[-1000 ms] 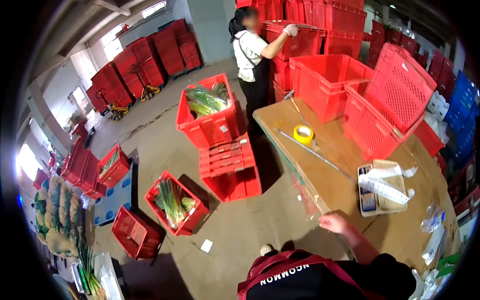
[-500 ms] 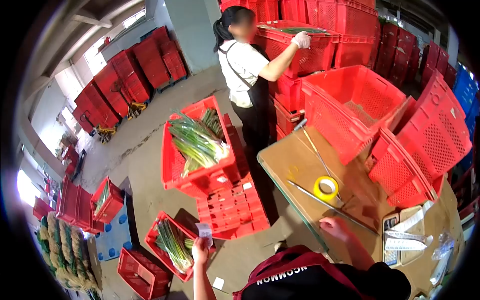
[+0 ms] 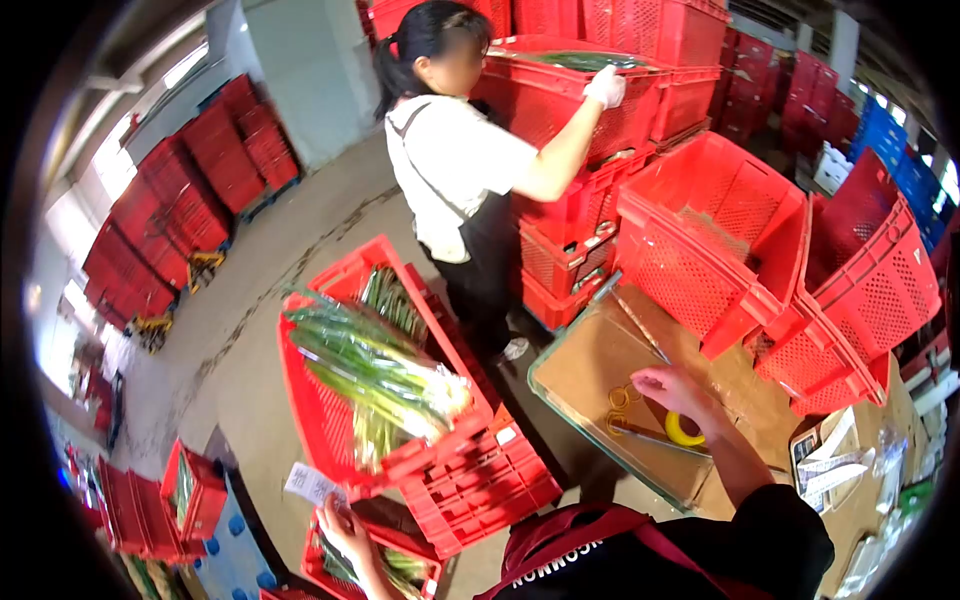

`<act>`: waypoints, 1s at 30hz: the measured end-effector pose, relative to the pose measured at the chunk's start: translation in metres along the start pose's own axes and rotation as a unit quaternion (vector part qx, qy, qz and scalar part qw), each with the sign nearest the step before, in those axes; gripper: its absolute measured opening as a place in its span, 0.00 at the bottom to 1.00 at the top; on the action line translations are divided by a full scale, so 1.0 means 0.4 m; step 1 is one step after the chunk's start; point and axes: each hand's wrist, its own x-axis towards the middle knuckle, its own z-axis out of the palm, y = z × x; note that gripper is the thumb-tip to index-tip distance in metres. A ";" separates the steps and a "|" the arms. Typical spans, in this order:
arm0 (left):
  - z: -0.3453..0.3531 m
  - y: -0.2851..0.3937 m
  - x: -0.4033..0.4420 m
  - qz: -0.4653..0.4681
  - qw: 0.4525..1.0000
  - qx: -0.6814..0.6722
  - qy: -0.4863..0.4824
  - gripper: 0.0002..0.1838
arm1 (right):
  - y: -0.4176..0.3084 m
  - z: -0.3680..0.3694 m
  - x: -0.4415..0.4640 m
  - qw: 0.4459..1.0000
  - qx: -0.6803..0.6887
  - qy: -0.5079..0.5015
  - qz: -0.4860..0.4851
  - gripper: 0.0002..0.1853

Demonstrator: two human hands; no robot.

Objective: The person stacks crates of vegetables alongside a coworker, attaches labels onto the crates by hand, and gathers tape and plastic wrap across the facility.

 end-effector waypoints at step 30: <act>0.435 -0.001 0.199 -0.104 0.989 -0.035 -0.096 0.30 | 0.097 -0.231 0.669 0.839 -0.485 0.245 0.030 0.27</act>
